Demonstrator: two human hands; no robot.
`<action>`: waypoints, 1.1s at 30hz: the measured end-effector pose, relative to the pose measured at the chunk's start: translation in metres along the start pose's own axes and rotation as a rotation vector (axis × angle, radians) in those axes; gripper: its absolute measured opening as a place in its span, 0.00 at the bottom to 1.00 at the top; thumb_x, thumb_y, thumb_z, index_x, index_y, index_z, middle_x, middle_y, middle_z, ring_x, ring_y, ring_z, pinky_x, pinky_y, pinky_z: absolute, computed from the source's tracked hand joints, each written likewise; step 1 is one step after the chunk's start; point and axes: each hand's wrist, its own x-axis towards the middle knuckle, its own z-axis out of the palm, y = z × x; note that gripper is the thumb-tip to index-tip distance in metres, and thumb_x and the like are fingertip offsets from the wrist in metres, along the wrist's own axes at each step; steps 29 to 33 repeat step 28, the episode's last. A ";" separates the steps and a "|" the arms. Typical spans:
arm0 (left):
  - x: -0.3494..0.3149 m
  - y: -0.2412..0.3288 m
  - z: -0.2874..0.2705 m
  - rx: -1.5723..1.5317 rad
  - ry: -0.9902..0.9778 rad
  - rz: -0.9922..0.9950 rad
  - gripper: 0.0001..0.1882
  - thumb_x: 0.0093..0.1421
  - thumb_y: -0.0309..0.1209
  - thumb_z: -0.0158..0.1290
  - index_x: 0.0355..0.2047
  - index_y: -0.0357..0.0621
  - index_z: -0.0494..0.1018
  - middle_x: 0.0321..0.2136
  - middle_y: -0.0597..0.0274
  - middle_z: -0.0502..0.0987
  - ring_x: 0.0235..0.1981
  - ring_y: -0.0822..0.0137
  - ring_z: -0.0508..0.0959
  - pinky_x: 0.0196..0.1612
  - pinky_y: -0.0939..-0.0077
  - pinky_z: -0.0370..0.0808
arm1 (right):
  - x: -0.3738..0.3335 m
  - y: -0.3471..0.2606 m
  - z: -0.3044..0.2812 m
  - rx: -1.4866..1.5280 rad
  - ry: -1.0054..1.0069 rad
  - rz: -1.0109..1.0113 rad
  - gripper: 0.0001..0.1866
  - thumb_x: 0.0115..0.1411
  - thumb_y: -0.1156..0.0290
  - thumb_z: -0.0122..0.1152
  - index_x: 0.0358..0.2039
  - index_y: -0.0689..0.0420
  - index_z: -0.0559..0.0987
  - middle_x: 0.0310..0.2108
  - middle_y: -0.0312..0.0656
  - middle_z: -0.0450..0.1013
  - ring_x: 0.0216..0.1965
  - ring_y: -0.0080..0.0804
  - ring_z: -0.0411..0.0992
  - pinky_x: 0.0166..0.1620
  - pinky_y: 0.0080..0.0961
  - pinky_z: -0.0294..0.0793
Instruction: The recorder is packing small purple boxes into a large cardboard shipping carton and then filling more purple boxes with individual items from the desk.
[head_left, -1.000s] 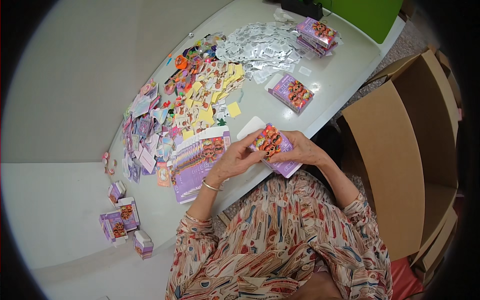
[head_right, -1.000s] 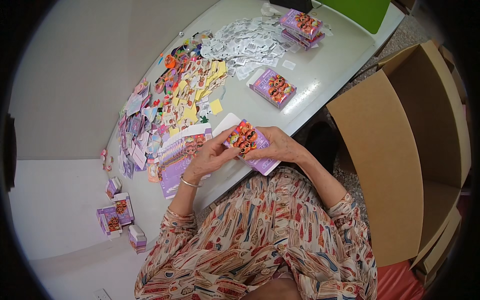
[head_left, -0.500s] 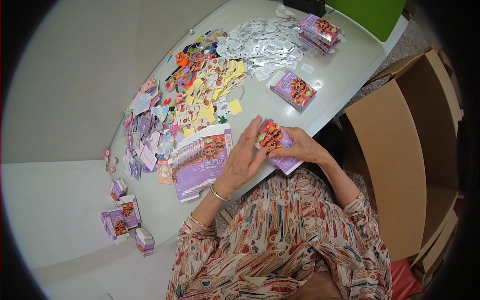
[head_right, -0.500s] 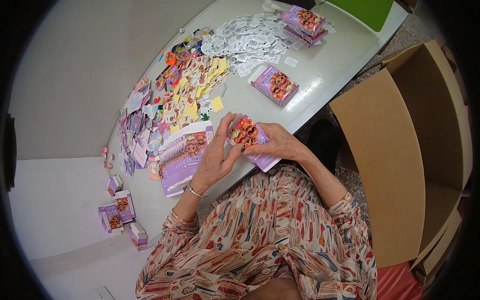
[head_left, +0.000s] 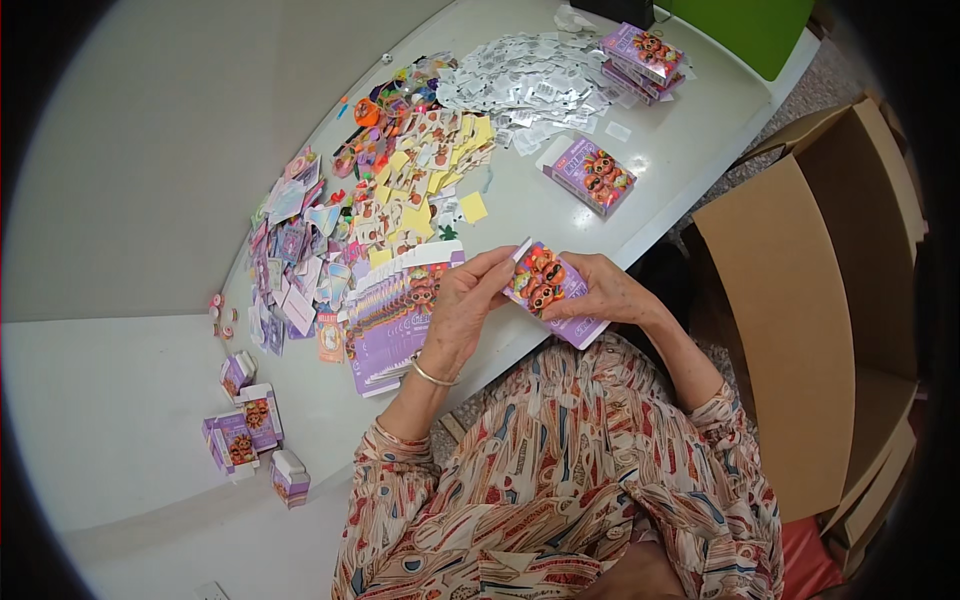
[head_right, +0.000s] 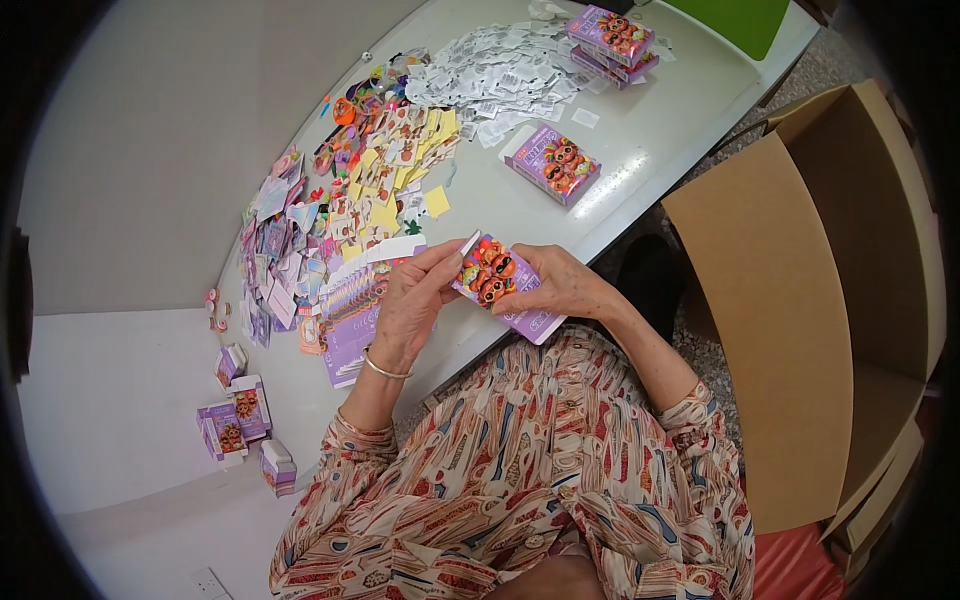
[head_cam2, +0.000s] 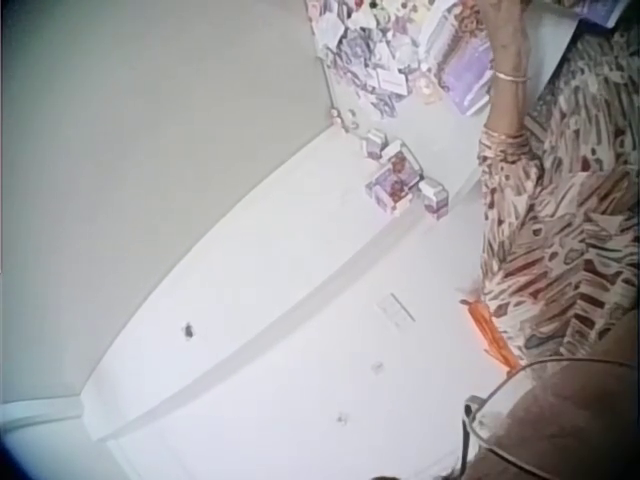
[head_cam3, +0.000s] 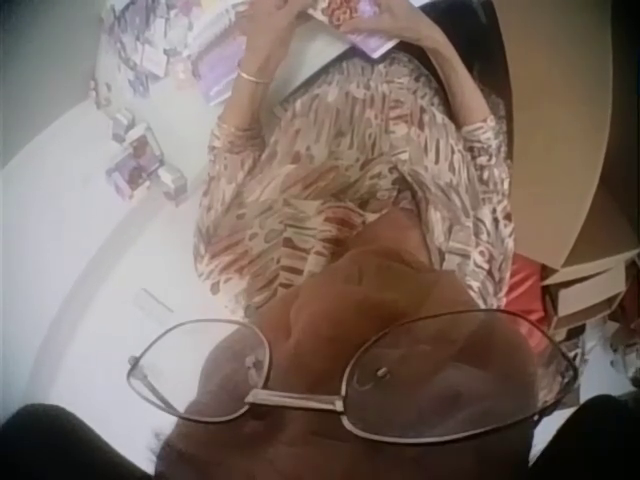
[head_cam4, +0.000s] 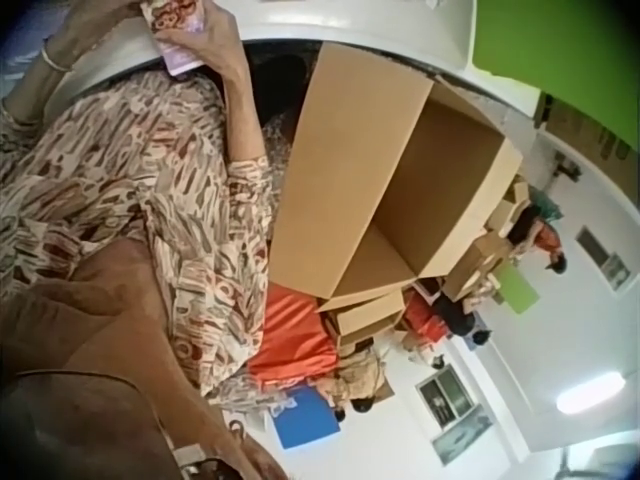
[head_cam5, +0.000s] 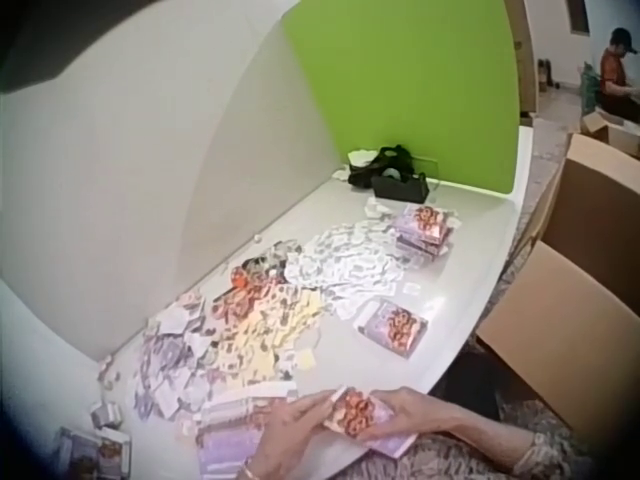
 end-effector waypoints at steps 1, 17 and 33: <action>0.000 -0.001 -0.001 -0.001 0.002 0.000 0.16 0.63 0.32 0.53 0.50 0.39 0.74 0.37 0.67 0.79 0.36 0.79 0.76 0.40 0.79 0.75 | 0.000 0.000 0.000 -0.005 -0.012 -0.005 0.25 0.47 0.62 0.74 0.41 0.63 0.76 0.31 0.36 0.76 0.32 0.19 0.70 0.38 0.21 0.72; -0.010 -0.023 0.014 0.715 0.052 0.513 0.20 0.66 0.27 0.44 0.57 0.33 0.63 0.51 0.51 0.73 0.50 0.63 0.75 0.52 0.75 0.69 | 0.003 -0.005 0.000 0.036 0.018 -0.017 0.19 0.55 0.67 0.66 0.44 0.63 0.75 0.33 0.38 0.76 0.35 0.19 0.71 0.43 0.20 0.71; 0.020 0.051 -0.079 0.531 0.192 0.316 0.38 0.59 0.43 0.58 0.63 0.40 0.56 0.56 0.54 0.67 0.56 0.58 0.66 0.53 0.74 0.69 | 0.002 0.009 -0.002 0.305 0.159 0.052 0.38 0.62 0.52 0.53 0.59 0.70 0.55 0.36 0.47 0.76 0.16 0.26 0.73 0.16 0.15 0.67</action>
